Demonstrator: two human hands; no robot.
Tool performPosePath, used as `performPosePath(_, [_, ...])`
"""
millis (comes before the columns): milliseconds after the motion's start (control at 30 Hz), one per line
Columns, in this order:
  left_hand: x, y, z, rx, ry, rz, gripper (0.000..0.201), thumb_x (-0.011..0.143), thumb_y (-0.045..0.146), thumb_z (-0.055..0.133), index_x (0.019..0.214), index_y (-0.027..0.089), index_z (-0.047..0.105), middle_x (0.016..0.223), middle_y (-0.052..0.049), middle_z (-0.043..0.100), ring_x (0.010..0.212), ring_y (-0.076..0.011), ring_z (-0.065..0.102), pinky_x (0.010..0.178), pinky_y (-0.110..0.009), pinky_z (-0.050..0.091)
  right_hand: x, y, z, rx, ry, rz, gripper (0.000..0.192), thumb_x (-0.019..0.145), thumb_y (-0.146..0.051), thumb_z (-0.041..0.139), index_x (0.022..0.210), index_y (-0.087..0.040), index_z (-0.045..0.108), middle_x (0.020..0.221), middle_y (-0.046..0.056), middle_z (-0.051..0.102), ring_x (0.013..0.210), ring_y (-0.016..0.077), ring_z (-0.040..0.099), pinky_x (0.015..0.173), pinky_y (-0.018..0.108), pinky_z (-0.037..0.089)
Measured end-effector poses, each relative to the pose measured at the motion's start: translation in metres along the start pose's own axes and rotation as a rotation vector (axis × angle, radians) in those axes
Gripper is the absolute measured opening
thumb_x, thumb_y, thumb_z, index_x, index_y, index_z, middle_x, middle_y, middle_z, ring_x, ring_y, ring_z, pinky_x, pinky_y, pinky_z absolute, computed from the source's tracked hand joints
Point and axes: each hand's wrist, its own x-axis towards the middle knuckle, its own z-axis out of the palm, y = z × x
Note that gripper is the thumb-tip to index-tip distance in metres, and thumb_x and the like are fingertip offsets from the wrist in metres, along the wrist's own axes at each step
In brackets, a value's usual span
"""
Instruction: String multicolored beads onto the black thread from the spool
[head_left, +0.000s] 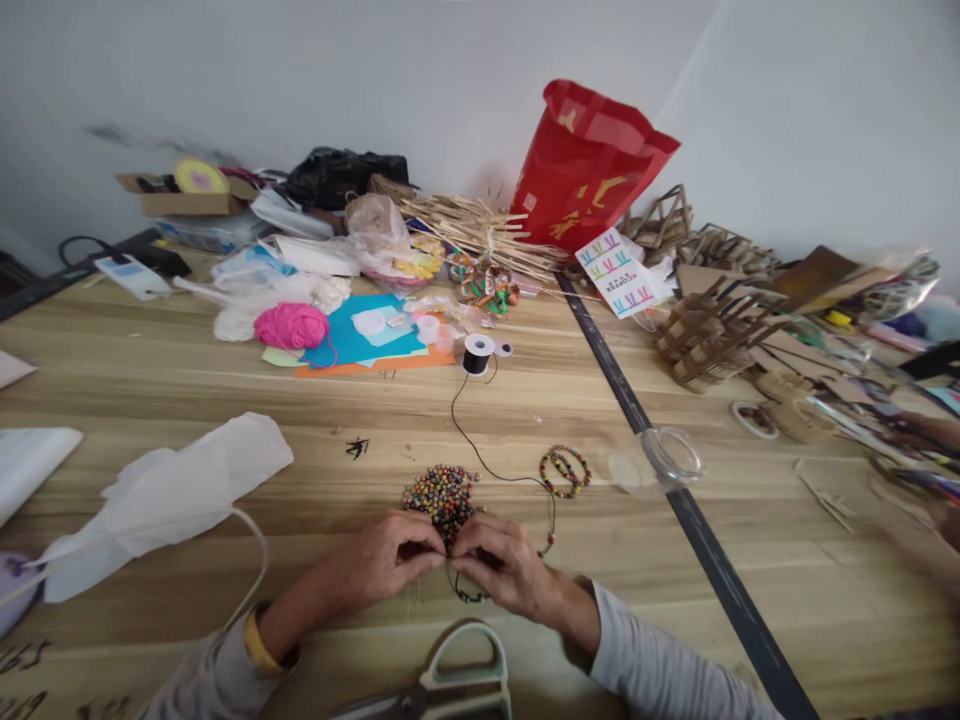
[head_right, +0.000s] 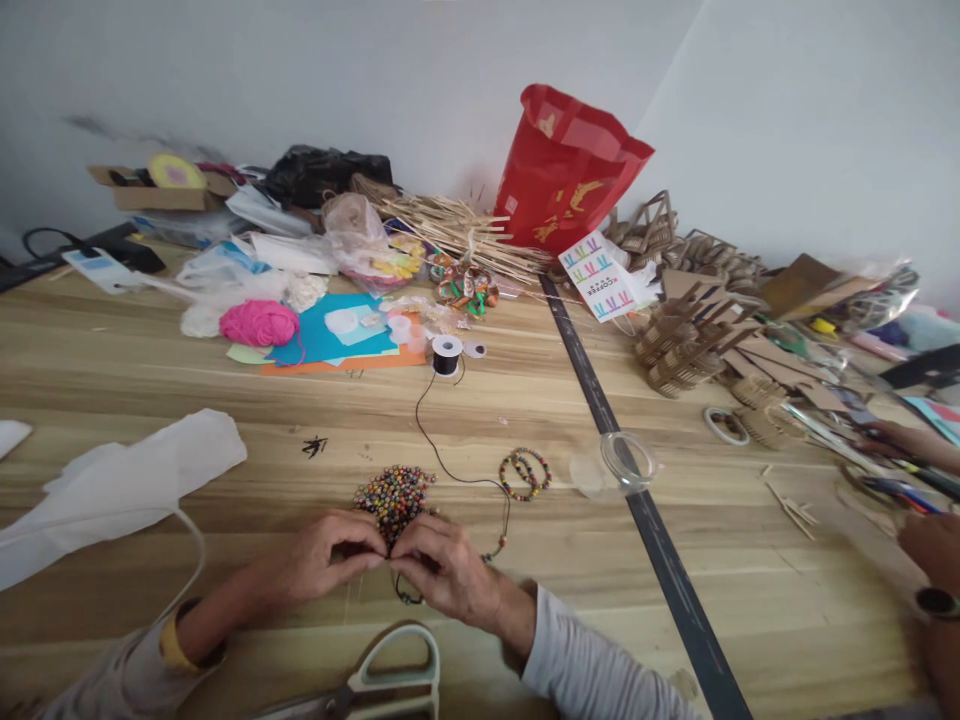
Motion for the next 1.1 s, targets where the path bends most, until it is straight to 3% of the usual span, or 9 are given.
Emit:
performPosePath(600, [0.0015,0.0003,0.0028,-0.013,0.005,0.040,0.016,0.082,0.018,0.054,0.080,0.013,0.069,0.077,-0.006,0.068,0.072,-0.0160,0.061,0.068,-0.024,0.043,-0.0022,0.0007,0.0002,0.042,-0.005,0.016,0.011,0.089,-0.023,0.056,0.085,-0.014,0.061,0.077,0.007,0.061,0.071,0.0135,0.056,0.063,0.023,0.045])
performPosePath(1100, [0.0002,0.0008,0.0033,-0.011,0.025,0.045,0.017,0.082,0.016,0.053,0.078,0.012,0.068,0.074,-0.006,0.066,0.069,-0.0150,0.058,0.065,-0.023,0.042,0.0003,-0.0050,-0.0010,-0.034,-0.055,0.018,0.010,0.090,-0.018,0.047,0.086,-0.015,0.056,0.076,0.005,0.053,0.067,0.0124,0.049,0.059,0.022,0.040])
